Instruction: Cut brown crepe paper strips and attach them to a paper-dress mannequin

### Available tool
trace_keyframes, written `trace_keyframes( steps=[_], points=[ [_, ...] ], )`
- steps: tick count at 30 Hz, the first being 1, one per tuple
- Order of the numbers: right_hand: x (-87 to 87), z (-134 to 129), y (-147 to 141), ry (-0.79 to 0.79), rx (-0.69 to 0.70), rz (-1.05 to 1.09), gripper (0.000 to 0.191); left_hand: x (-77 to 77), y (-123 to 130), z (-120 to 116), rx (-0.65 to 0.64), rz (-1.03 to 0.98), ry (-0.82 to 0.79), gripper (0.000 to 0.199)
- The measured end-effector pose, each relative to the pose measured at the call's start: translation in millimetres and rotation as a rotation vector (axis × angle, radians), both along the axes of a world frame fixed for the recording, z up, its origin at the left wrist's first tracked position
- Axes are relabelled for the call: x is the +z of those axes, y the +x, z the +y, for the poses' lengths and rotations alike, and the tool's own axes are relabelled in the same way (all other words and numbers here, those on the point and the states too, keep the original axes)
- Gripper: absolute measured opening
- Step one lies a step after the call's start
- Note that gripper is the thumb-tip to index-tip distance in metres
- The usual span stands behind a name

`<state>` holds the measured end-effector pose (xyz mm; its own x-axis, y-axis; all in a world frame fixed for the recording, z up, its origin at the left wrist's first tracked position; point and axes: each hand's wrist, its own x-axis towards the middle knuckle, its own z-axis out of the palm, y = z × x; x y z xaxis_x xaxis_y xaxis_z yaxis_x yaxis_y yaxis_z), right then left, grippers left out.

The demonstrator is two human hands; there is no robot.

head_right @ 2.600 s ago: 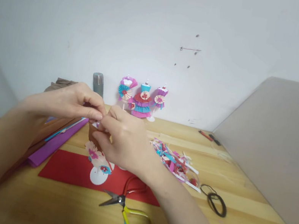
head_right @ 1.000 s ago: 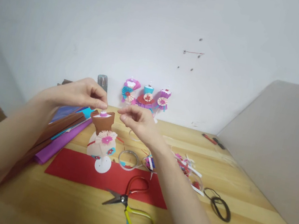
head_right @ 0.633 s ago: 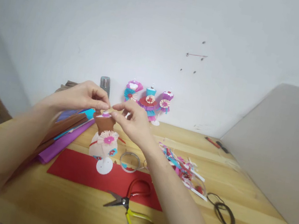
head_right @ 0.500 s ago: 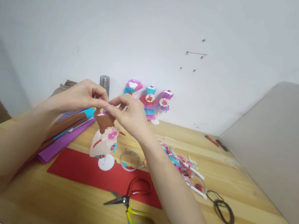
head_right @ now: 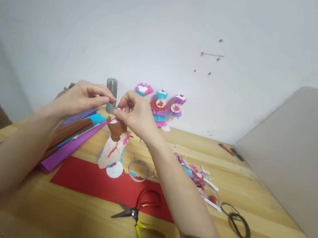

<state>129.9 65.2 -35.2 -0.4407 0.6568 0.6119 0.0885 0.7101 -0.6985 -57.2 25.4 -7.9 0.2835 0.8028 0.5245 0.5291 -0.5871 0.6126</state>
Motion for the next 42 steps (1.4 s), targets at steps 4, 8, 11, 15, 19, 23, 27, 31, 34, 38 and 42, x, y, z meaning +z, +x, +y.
trace_keyframes(
  steps=[4, 8, 11, 15, 19, 23, 27, 31, 34, 38, 42],
  points=[
    [-1.3, -0.5, 1.1, -0.039, 0.033, 0.018, 0.018, -18.8, -12.3, -7.8, 0.014, 0.025, 0.072, 0.018],
    [-3.3, 1.6, 2.4, -0.028, 0.011, 0.023, 0.013, -34.4, -17.3, -11.7, -0.188, 0.063, 0.137, 0.026],
    [-4.6, 4.8, 2.6, -0.05, 0.024, 0.043, 0.013, -39.0, -14.9, -7.5, -0.261, 0.013, 0.139, 0.027],
    [-6.1, 6.4, 4.5, -0.086, 0.03, 0.064, 0.014, -45.6, -12.4, 5.4, -0.281, -0.117, 0.069, 0.019],
    [-8.0, 6.3, 10.2, -0.135, 0.027, 0.104, 0.017, -57.6, -8.8, 13.5, -0.18, -0.336, -0.115, 0.009],
    [-9.7, 9.2, 17.3, -0.221, 0.065, 0.176, 0.023, -62.8, 1.9, 8.7, -0.154, -0.429, -0.325, 0.014],
    [-10.9, 14.5, 21.5, -0.287, 0.088, 0.234, 0.023, -58.1, 13.5, 1.5, -0.107, -0.427, -0.326, 0.015],
    [-11.5, 18.0, 23.3, -0.302, 0.079, 0.239, 0.021, -53.9, 23.9, -3.5, -0.077, -0.403, -0.255, 0.01],
    [-11.0, 17.7, 23.8, -0.298, 0.078, 0.225, 0.023, -57.2, 33.0, -8.2, -0.041, -0.357, -0.179, 0.005],
    [-10.1, 14.3, 23.5, -0.302, 0.091, 0.234, 0.026, -69.2, 44.6, -13.5, 0.068, -0.317, -0.118, 0.008],
    [-9.1, 10.2, 22.3, -0.306, 0.1, 0.239, 0.027, -75.1, 52.2, -14.7, 0.113, -0.376, 0.008, 0.004]
  ],
)
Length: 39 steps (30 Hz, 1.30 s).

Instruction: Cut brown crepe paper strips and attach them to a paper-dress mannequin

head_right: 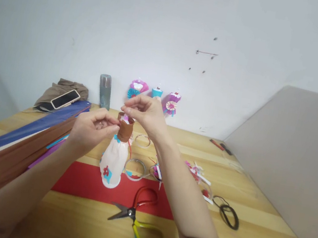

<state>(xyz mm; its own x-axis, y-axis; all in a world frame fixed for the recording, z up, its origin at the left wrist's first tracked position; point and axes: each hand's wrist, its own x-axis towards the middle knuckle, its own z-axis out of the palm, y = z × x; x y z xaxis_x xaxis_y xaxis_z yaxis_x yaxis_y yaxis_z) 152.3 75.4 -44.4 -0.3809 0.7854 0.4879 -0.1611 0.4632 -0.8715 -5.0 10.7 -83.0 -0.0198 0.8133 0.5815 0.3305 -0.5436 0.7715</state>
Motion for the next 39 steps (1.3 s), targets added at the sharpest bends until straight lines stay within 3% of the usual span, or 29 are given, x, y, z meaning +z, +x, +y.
trace_keyframes(
  steps=[6, 16, 32, 39],
  points=[
    [0.6, -1.6, -2.1, -0.003, 0.006, 0.003, 0.03, 6.8, 4.5, 1.0, 0.023, 0.04, 0.062, 0.003],
    [-1.8, 1.3, -1.0, -0.008, 0.025, 0.014, 0.028, 19.0, -1.2, 0.5, -0.006, -0.005, -0.136, 0.007],
    [-2.2, 1.2, -2.4, 0.011, 0.014, 0.005, 0.028, 14.5, 2.7, -1.1, 0.118, 0.162, 0.091, 0.01],
    [-1.3, -0.4, -3.4, 0.019, -0.016, -0.011, 0.028, 14.8, 3.4, -1.8, 0.079, 0.043, -0.104, 0.009]
  ],
)
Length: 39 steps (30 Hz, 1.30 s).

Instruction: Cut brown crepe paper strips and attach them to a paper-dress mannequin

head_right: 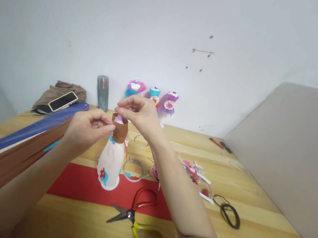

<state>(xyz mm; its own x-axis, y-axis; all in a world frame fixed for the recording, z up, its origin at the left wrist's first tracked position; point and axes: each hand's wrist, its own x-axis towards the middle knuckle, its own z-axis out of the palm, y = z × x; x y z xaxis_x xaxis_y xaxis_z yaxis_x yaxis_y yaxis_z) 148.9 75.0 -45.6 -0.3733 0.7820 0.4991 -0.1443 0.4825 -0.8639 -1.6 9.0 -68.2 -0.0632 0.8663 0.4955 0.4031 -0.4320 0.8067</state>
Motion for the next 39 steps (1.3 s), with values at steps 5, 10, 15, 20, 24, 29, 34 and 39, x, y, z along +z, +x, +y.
trace_keyframes(
  steps=[5, 10, 15, 20, 24, 29, 34, 39],
  points=[
    [0.3, -0.6, -0.1, 0.01, 0.006, 0.007, 0.027, -2.5, 0.7, 2.3, -0.001, -0.102, -0.091, 0.01],
    [-0.4, 0.1, -0.5, 0.012, 0.008, -0.002, 0.027, -4.3, 0.4, 0.8, -0.062, -0.131, -0.098, 0.01],
    [-1.4, 1.7, -1.4, -0.002, 0.027, 0.002, 0.026, -5.1, -3.0, -1.5, -0.066, -0.102, -0.043, 0.007],
    [-1.4, 1.0, -1.6, 0.002, 0.025, 0.013, 0.024, -4.1, -4.9, -0.8, -0.028, -0.081, 0.068, 0.005],
    [-0.9, 0.4, -1.8, 0.013, 0.039, 0.014, 0.025, -3.2, -1.7, 0.0, -0.072, -0.083, 0.04, 0.007],
    [-0.8, 0.4, -1.6, 0.011, 0.041, 0.018, 0.025, -1.7, 0.3, -2.6, -0.068, -0.073, 0.028, 0.01],
    [-1.3, 0.7, -1.4, 0.015, 0.027, 0.008, 0.026, -2.5, 1.1, -5.5, -0.021, -0.081, 0.015, 0.01],
    [-0.7, 0.5, -2.3, 0.011, 0.038, 0.013, 0.024, -5.0, 6.1, -4.5, -0.012, -0.179, -0.067, 0.009]
  ],
)
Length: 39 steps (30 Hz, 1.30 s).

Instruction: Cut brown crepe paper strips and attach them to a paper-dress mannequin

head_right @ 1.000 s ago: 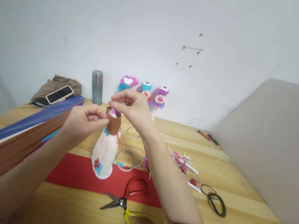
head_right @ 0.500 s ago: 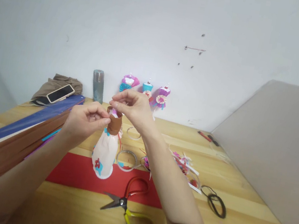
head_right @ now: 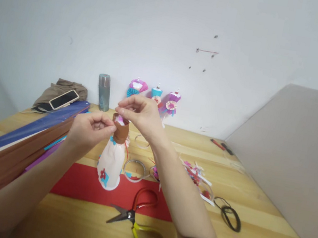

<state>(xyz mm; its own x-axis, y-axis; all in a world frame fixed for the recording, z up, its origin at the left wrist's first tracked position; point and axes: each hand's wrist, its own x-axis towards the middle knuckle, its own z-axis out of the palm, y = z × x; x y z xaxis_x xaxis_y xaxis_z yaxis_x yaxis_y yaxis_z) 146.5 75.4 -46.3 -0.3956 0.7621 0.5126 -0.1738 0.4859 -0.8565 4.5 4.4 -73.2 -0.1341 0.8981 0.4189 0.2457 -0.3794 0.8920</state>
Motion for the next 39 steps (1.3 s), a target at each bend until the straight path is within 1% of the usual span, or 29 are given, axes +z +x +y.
trace_keyframes(
  steps=[4, 8, 11, 14, 16, 18, 21, 24, 26, 28, 31, 35, 39],
  points=[
    [0.1, -0.9, 0.3, -0.008, 0.008, 0.009, 0.023, 2.5, -3.4, 1.3, -0.005, -0.026, 0.003, 0.011],
    [1.2, 0.1, 2.0, 0.002, -0.001, -0.006, 0.022, 4.3, -20.8, 7.1, 0.054, 0.067, 0.044, 0.014],
    [3.0, 2.7, 2.3, -0.018, 0.042, -0.042, 0.022, 5.2, -34.0, 12.5, 0.062, 0.126, 0.079, 0.025],
    [4.3, 5.6, 1.3, -0.03, 0.093, -0.055, 0.02, 11.4, -39.1, 14.5, -0.007, 0.154, 0.104, 0.027],
    [4.5, 6.7, 0.7, -0.011, 0.094, -0.069, 0.018, 18.8, -38.4, 14.6, -0.057, 0.18, 0.108, 0.027],
    [4.3, 6.8, 0.6, 0.035, 0.073, -0.074, 0.014, 27.0, -36.6, 15.6, -0.095, 0.21, 0.09, 0.028],
    [3.5, 6.1, 1.4, 0.147, 0.026, -0.057, 0.008, 36.0, -35.2, 21.3, -0.13, 0.233, 0.038, 0.03],
    [2.6, 5.8, 2.4, 0.255, 0.007, -0.07, 0.004, 38.7, -35.8, 29.5, -0.265, 0.212, -0.007, 0.029],
    [1.9, 6.4, 2.4, 0.291, 0.029, -0.081, 0.003, 38.4, -36.1, 33.7, -0.363, 0.166, -0.017, 0.032],
    [1.3, 7.6, 2.2, 0.309, 0.049, -0.069, 0.004, 37.8, -35.6, 35.9, -0.409, 0.12, -0.014, 0.039],
    [0.8, 9.6, 2.4, 0.341, 0.061, -0.03, 0.006, 38.3, -33.8, 36.2, -0.445, 0.1, -0.007, 0.044],
    [-0.6, 10.9, 5.1, 0.407, 0.1, 0.008, 0.007, 40.3, -31.7, 34.9, -0.463, 0.122, 0.02, 0.043],
    [-2.9, 9.9, 7.3, 0.401, 0.077, -0.003, 0.007, 43.6, -29.0, 31.3, -0.405, 0.195, 0.037, 0.033]
  ],
)
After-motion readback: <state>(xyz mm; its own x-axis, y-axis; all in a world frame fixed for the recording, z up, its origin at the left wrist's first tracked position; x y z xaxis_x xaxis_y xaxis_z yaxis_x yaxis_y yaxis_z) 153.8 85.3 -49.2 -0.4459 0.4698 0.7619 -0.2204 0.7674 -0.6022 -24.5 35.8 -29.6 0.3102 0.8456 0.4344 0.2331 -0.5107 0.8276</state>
